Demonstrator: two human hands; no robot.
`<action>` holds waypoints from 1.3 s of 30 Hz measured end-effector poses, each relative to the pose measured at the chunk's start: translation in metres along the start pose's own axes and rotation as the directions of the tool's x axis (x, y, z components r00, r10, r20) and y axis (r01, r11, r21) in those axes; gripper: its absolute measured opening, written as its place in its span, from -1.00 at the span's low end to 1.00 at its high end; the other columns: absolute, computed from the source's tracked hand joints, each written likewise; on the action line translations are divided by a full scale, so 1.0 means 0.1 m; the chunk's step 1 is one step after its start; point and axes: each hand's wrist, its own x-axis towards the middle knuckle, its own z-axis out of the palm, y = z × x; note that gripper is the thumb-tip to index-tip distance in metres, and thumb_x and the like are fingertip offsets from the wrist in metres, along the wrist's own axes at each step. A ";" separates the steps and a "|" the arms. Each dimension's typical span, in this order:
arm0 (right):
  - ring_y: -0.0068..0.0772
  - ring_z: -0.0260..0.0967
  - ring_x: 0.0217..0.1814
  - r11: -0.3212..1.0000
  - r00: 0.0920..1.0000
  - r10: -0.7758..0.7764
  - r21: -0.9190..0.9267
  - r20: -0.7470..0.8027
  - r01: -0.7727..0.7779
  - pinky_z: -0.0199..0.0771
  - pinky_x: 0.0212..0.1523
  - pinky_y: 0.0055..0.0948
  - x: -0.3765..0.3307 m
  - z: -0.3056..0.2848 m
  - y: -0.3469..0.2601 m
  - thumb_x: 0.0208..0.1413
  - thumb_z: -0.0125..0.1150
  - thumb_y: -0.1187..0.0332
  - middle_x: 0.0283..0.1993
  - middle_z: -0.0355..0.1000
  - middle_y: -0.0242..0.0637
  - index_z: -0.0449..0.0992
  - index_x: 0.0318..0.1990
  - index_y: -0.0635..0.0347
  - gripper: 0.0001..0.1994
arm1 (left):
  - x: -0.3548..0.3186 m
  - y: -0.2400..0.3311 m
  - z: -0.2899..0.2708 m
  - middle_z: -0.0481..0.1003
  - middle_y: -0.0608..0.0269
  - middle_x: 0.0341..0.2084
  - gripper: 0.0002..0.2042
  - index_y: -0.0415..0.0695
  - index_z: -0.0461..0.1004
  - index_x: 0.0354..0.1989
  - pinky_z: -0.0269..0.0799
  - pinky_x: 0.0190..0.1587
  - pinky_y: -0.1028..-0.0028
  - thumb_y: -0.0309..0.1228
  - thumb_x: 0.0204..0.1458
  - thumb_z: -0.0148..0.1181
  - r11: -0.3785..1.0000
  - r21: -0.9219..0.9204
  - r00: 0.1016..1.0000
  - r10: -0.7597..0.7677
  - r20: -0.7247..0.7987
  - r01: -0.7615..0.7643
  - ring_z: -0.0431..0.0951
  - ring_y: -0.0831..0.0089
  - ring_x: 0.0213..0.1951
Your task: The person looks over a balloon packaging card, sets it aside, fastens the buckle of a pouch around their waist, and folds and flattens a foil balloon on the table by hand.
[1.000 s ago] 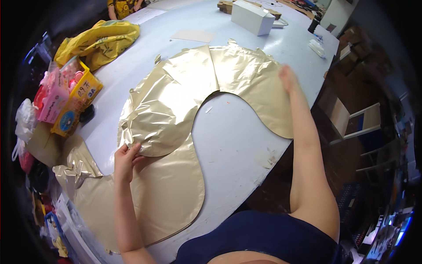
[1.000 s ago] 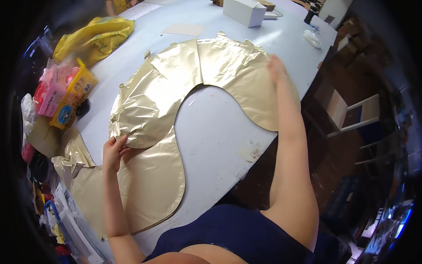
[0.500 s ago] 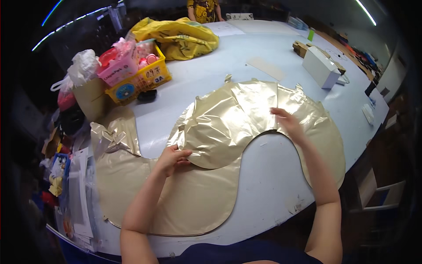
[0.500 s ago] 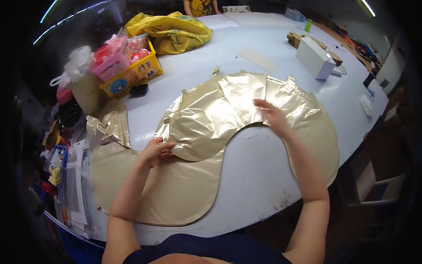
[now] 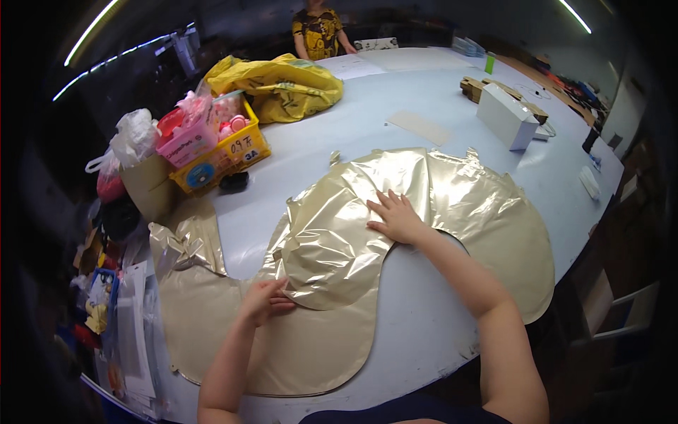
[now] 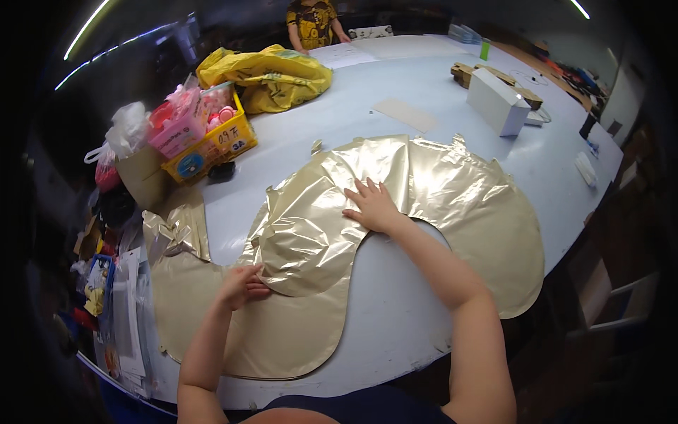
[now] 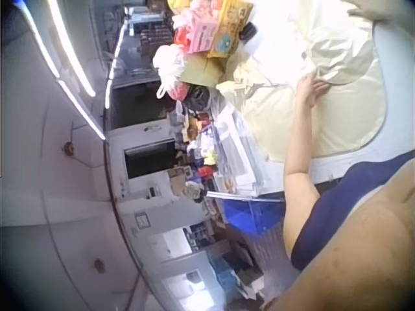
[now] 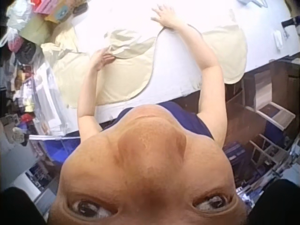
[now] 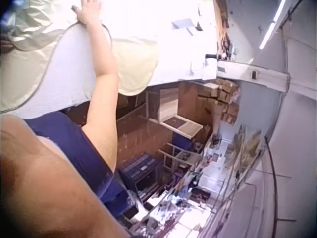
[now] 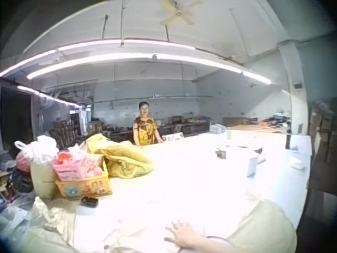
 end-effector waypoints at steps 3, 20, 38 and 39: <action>0.02 -0.25 0.53 1.000 0.998 -0.015 0.006 -0.059 0.015 -0.24 0.45 0.00 -0.01 0.06 0.01 0.25 -0.28 -0.24 0.48 -0.09 -0.12 0.07 0.40 -0.18 -0.35 | 0.21 0.09 -0.15 0.56 0.09 -0.35 -0.61 -0.33 0.48 -0.15 0.62 -0.38 0.40 -0.18 0.10 0.25 0.996 0.019 0.995 0.093 -0.048 -0.092 0.61 0.36 -0.43; -0.09 -0.20 0.53 1.000 0.990 -0.009 -0.026 -0.140 0.006 -0.21 0.45 -0.02 0.04 0.17 0.01 0.21 -0.19 -0.24 0.48 -0.06 -0.23 0.14 0.38 -0.20 -0.35 | 0.24 0.20 -0.26 0.55 0.20 -0.55 -0.78 -0.27 0.52 -0.36 0.50 -0.57 0.59 -0.31 0.09 0.24 0.905 0.384 0.962 0.246 -0.118 -0.184 0.56 0.52 -0.59; 0.00 -0.18 0.52 0.996 0.989 0.007 -0.087 -0.148 -0.020 -0.21 0.44 0.00 0.09 0.15 0.26 0.22 -0.26 -0.26 0.47 -0.04 -0.14 0.10 0.39 -0.16 -0.33 | 0.28 0.28 -0.09 0.47 0.29 -0.67 -0.73 -0.32 0.55 -0.46 0.38 -0.59 0.58 -0.29 -0.01 0.32 0.696 0.710 0.892 0.384 -0.239 -0.109 0.42 0.58 -0.67; -0.02 -0.19 0.52 0.996 0.989 0.009 -0.084 -0.148 -0.022 -0.23 0.45 -0.01 0.09 0.15 0.25 0.23 -0.27 -0.25 0.47 -0.04 -0.15 0.09 0.39 -0.16 -0.33 | 0.27 0.27 -0.09 0.47 0.29 -0.67 -0.72 -0.32 0.55 -0.47 0.38 -0.59 0.58 -0.29 -0.02 0.33 0.708 0.697 0.896 0.376 -0.238 -0.112 0.42 0.58 -0.67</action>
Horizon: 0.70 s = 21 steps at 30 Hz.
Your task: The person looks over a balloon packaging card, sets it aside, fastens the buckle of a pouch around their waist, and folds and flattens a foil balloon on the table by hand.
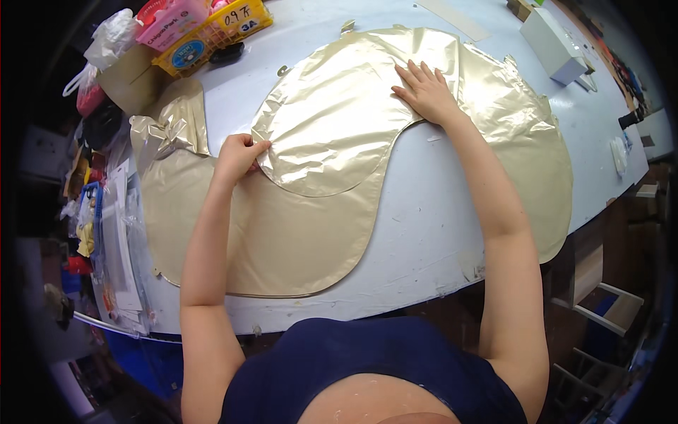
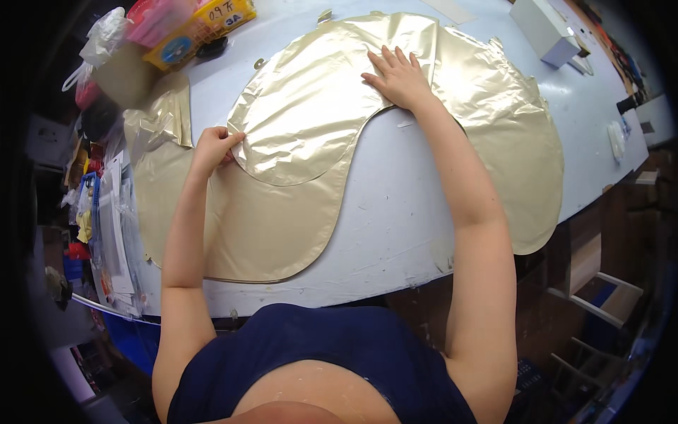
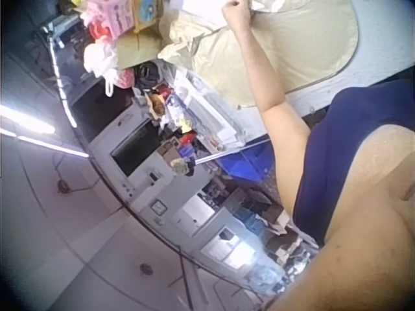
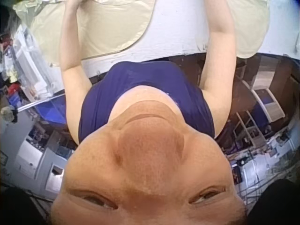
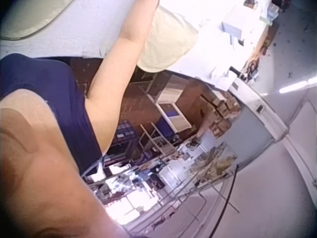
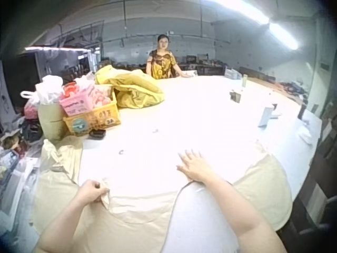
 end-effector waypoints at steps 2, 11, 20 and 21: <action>-0.04 -0.20 0.52 1.000 1.000 0.000 0.001 0.000 0.000 -0.25 0.45 -0.02 0.02 0.01 0.00 0.23 -0.28 -0.25 0.47 -0.04 -0.16 0.09 0.40 -0.17 -0.34 | 0.00 -0.03 0.01 0.47 0.29 -0.67 -0.71 -0.33 0.54 -0.47 0.38 -0.59 0.57 -0.28 -0.02 0.33 1.000 -0.020 1.000 -0.007 0.006 0.008 0.42 0.59 -0.67; -0.10 -0.24 0.54 0.999 0.997 0.034 -0.043 0.066 -0.031 -0.32 0.46 0.00 -0.05 -0.05 0.06 0.20 -0.34 -0.34 0.49 -0.08 -0.27 0.05 0.41 -0.26 -0.30 | -0.03 -0.05 0.05 0.42 0.27 -0.75 -0.68 -0.29 0.49 -0.56 0.35 -0.62 0.55 -0.25 -0.03 0.34 0.999 -0.006 0.999 0.043 -0.023 -0.043 0.39 0.55 -0.71; -0.14 -0.25 0.55 0.998 0.998 0.027 -0.060 0.055 -0.024 -0.32 0.47 -0.03 -0.04 -0.05 -0.01 0.20 -0.35 -0.34 0.50 -0.10 -0.32 0.05 0.41 -0.29 -0.30 | -0.21 0.34 0.61 0.18 -0.04 0.24 -0.31 0.03 0.23 0.30 0.12 0.30 0.17 -0.38 -0.07 0.35 0.507 0.470 0.546 0.836 -0.062 -0.723 0.16 -0.01 0.27; -0.15 -0.25 0.55 0.997 0.998 0.041 -0.070 0.056 -0.037 -0.32 0.48 -0.04 -0.05 -0.05 -0.01 0.20 -0.34 -0.33 0.50 -0.10 -0.33 0.05 0.41 -0.29 -0.31 | -0.20 0.37 0.74 0.13 0.01 0.30 -0.35 0.10 0.19 0.33 -0.02 0.37 0.14 -0.25 0.02 0.27 0.514 0.404 0.576 0.817 0.040 -0.757 0.05 0.01 0.35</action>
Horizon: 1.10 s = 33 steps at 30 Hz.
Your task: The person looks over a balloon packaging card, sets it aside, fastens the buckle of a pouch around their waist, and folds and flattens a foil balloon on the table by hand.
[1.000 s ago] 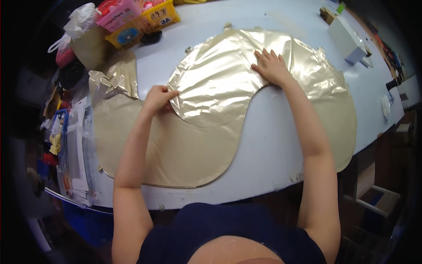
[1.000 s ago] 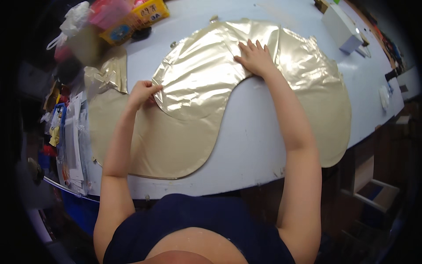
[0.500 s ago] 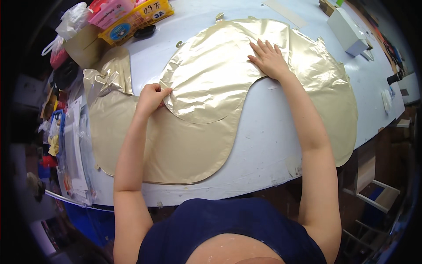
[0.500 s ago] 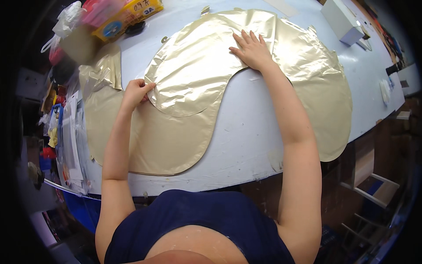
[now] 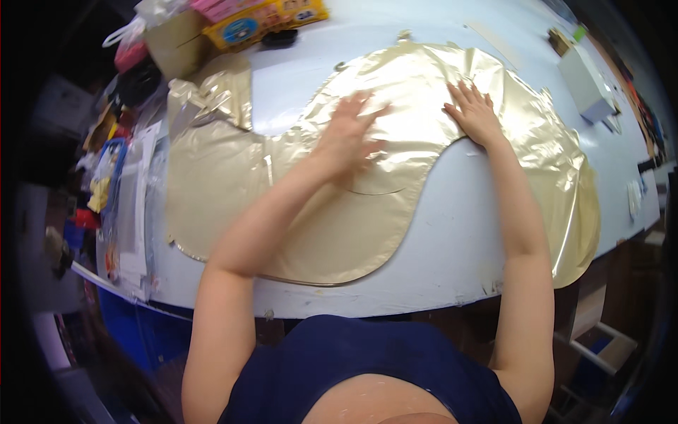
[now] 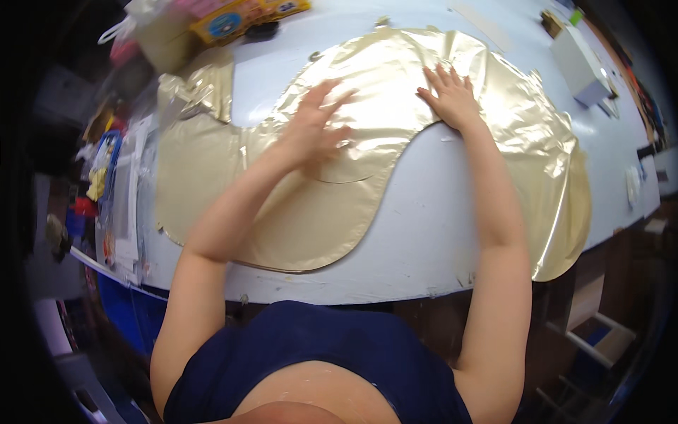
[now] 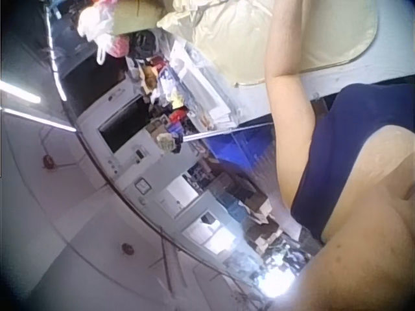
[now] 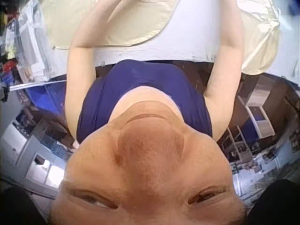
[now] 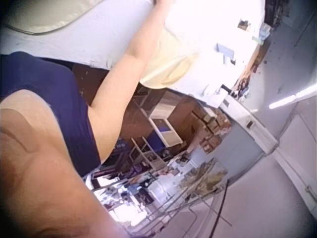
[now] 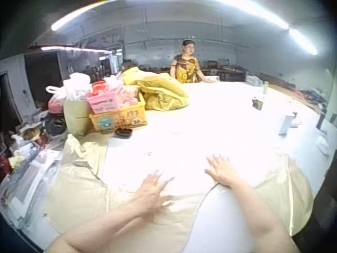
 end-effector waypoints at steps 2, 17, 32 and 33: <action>-0.18 -0.24 0.55 1.000 1.000 0.015 0.025 0.000 -0.015 -0.32 0.48 -0.06 -0.01 -0.03 0.02 0.21 -0.30 -0.30 0.50 -0.09 -0.33 0.05 0.41 -0.29 -0.33 | -0.02 0.09 0.18 0.03 0.03 0.38 -0.40 0.13 0.09 0.38 -0.24 0.41 0.03 0.06 0.20 -0.09 0.983 0.184 0.974 -0.034 0.224 -0.008 -0.09 0.09 0.42; -0.17 -0.21 0.54 1.000 1.000 0.012 -0.007 -0.022 -0.012 -0.30 0.46 -0.05 -0.04 0.05 0.04 0.23 -0.24 -0.23 0.50 -0.07 -0.30 0.05 0.41 -0.30 -0.37 | -1.18 -0.18 -0.34 -0.08 -0.06 0.40 -0.41 0.13 0.04 0.41 -0.30 0.41 0.02 0.05 0.24 -0.22 0.986 0.169 0.965 -0.049 0.259 0.005 -0.11 0.07 0.42; -0.10 -0.11 0.50 0.998 0.977 -0.006 0.060 -0.214 0.019 -0.19 0.45 -0.03 -0.13 0.02 0.13 0.26 -0.30 -0.23 0.42 0.09 -0.24 0.21 0.34 -0.16 -0.39 | 0.03 0.19 0.33 0.06 0.06 0.37 -0.44 0.10 0.13 0.37 -0.24 0.41 0.12 0.03 0.24 -0.20 0.981 0.129 0.962 0.107 0.251 -0.143 -0.03 0.13 0.40; -0.10 -0.11 0.50 0.998 0.978 0.012 0.056 -0.210 0.000 -0.19 0.45 -0.03 -0.18 0.00 0.20 0.26 -0.30 -0.23 0.42 0.09 -0.24 0.21 0.34 -0.16 -0.39 | 0.04 0.17 0.33 0.06 0.07 0.37 -0.44 0.09 0.13 0.37 -0.26 0.41 0.13 0.02 0.24 -0.19 0.978 0.141 0.965 0.116 0.234 -0.152 -0.03 0.15 0.40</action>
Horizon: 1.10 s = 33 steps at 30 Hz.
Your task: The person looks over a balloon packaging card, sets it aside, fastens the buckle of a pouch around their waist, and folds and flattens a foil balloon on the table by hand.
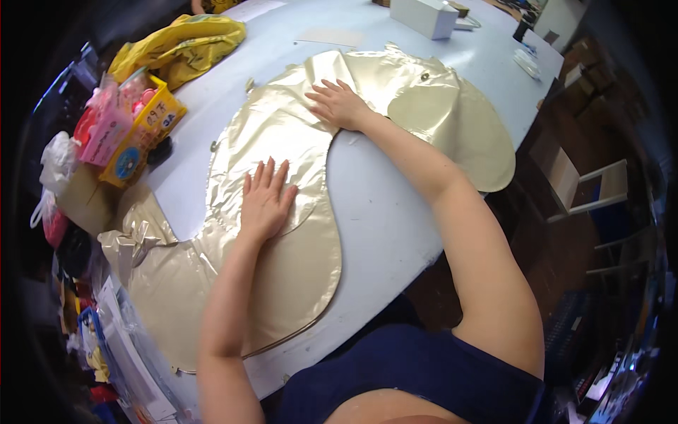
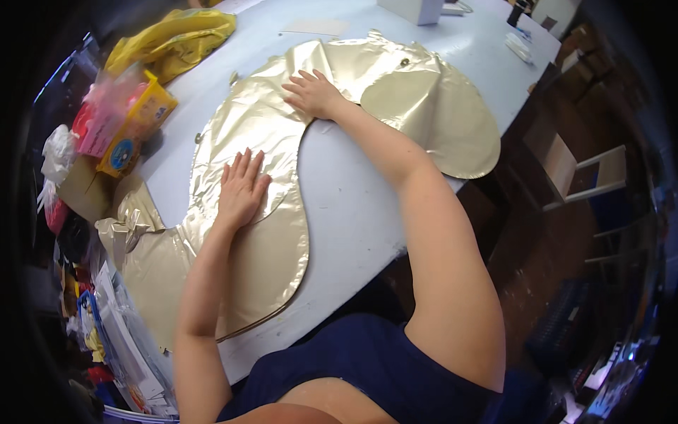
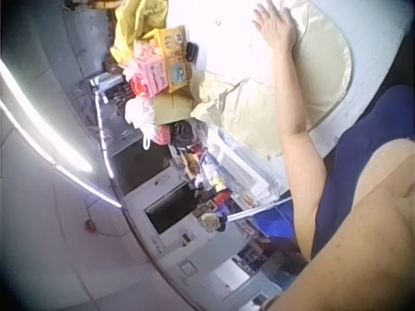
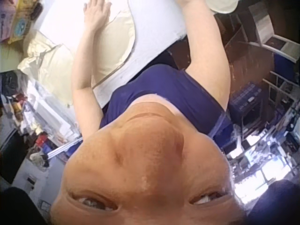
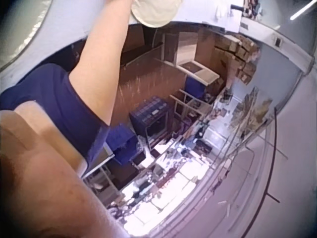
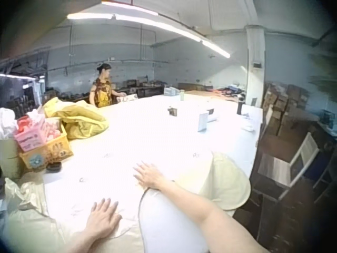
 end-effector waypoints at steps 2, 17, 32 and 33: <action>-0.14 -0.12 0.50 0.997 0.992 0.066 0.040 -0.112 -0.061 -0.19 0.45 -0.05 -0.05 -0.10 0.02 0.29 -0.26 -0.15 0.41 0.11 -0.25 0.21 0.33 -0.16 -0.44 | -0.03 -0.02 -0.02 0.06 0.10 0.37 -0.44 0.09 0.13 0.37 -0.29 0.42 0.15 0.01 0.23 -0.17 1.000 0.006 1.000 -0.011 -0.002 0.011 -0.05 0.18 0.41; -0.01 -0.19 0.51 0.492 0.620 0.776 -0.502 -0.118 -0.712 -0.24 0.42 0.14 -3.11 -1.33 1.18 0.24 -0.09 0.04 0.45 0.00 -0.16 0.38 0.21 -0.07 -0.55 | -0.05 -0.04 0.01 0.04 0.09 0.38 -0.45 0.08 0.09 0.38 -0.32 0.42 0.15 -0.02 0.26 -0.22 0.998 0.054 0.999 -0.016 0.049 0.014 -0.07 0.17 0.42; -0.01 0.20 0.28 0.970 0.958 0.148 0.226 -0.247 -0.092 0.19 0.25 -0.12 -1.34 -0.92 -0.81 0.10 0.20 0.23 0.18 0.34 -0.09 0.40 0.15 0.07 -0.56 | -0.05 -0.14 0.06 0.16 -0.11 0.29 -0.44 -0.03 0.20 0.32 -0.18 0.37 -0.03 -0.04 0.19 -0.13 1.000 -0.025 0.997 -0.009 -0.072 0.008 0.05 0.01 0.36; -0.01 0.20 0.28 0.968 0.966 0.098 0.249 -0.241 -0.036 0.19 0.25 -0.12 -1.16 -0.82 -1.07 0.10 0.20 0.23 0.18 0.34 -0.09 0.40 0.15 0.07 -0.56 | -0.03 -0.15 0.07 0.18 -0.10 0.28 -0.43 -0.05 0.22 0.30 -0.19 0.38 -0.01 -0.01 0.17 -0.09 0.998 -0.065 0.997 -0.006 -0.079 0.001 0.06 0.01 0.36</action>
